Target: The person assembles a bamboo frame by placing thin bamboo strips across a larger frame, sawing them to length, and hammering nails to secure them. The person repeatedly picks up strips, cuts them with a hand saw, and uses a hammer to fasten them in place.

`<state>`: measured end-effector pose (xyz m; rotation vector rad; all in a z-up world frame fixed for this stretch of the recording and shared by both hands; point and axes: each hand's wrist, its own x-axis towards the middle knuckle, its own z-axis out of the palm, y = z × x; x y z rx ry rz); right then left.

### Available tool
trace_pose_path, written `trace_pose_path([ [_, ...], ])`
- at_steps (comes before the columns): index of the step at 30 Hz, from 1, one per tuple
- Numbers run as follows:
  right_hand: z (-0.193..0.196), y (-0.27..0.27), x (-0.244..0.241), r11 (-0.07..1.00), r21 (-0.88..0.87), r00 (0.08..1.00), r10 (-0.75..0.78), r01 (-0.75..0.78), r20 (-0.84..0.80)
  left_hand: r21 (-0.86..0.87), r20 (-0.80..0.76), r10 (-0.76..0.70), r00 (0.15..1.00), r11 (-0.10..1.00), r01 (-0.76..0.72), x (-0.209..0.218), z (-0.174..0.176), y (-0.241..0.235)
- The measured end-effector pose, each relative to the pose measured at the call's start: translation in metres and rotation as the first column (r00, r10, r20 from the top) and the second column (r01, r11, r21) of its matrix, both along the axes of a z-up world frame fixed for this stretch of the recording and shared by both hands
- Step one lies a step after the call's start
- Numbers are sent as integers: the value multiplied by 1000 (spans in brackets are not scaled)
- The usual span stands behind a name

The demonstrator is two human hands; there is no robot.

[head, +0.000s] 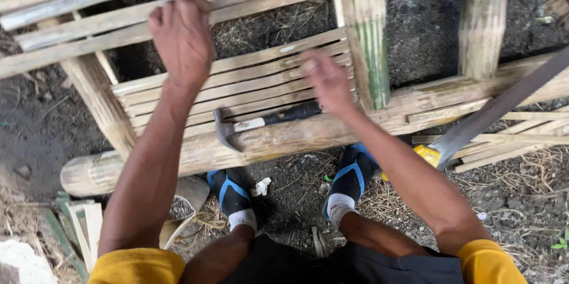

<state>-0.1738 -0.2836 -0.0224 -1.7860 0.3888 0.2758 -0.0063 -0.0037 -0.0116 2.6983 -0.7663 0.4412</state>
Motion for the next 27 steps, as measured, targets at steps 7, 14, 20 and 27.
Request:
trace_pose_path([
  [7, -8, -71, 10, 561, 650, 798, -591, 513, -119, -27, -25, -126, 992, 992, 126, -94, 21, -30],
  [14, -72, -202, 7, 567, 632, 728, -685, 528, 7, -14, -217, -131, 967, 991, 131, -85, -18, -25],
  [20, -135, -256, 25, 495, 609, 679, -727, 619, -100, 24, -230, -161, 960, 985, 171, -59, -50, -20],
  [27, -100, -200, 38, 676, 472, 732, -676, 566, 91, -41, -221, -197, 955, 980, 193, -56, -75, -44],
])
